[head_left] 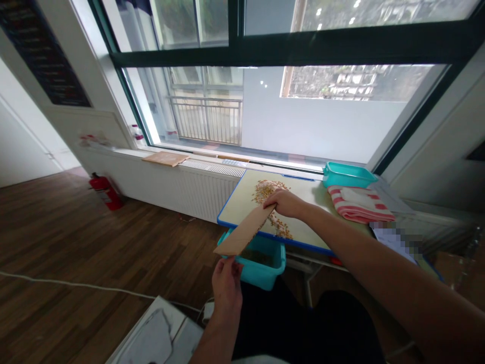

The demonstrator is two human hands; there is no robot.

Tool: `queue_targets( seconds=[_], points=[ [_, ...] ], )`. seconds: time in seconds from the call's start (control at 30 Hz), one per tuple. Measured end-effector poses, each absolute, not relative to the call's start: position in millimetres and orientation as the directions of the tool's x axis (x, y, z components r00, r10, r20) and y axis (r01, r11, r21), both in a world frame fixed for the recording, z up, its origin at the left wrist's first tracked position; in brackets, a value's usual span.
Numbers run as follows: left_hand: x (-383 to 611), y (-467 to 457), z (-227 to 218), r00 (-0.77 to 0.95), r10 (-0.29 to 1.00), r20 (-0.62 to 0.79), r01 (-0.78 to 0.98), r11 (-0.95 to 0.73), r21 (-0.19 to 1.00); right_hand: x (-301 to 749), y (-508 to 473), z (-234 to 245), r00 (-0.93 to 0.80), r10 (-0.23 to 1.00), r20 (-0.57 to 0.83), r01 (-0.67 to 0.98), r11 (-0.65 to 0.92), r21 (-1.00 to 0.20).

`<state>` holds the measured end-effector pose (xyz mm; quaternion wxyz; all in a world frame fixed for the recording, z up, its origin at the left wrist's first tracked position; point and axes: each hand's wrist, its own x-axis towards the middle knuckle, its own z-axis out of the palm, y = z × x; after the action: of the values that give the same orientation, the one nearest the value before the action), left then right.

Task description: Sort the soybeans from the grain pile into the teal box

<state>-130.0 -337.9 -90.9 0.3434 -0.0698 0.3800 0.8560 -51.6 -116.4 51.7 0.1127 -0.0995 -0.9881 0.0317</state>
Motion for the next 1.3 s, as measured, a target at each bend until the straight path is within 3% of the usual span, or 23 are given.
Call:
queue_targets(
  seconds=[1.3],
  points=[
    [-64.7, -325.2, -99.4, -0.701, 0.601, -0.385, -0.687, -0.423, 0.591, 5.9, -154.5, 68.0, -0.957, 0.255, 0.14, 0.247, 0.966, -0.072]
  ],
)
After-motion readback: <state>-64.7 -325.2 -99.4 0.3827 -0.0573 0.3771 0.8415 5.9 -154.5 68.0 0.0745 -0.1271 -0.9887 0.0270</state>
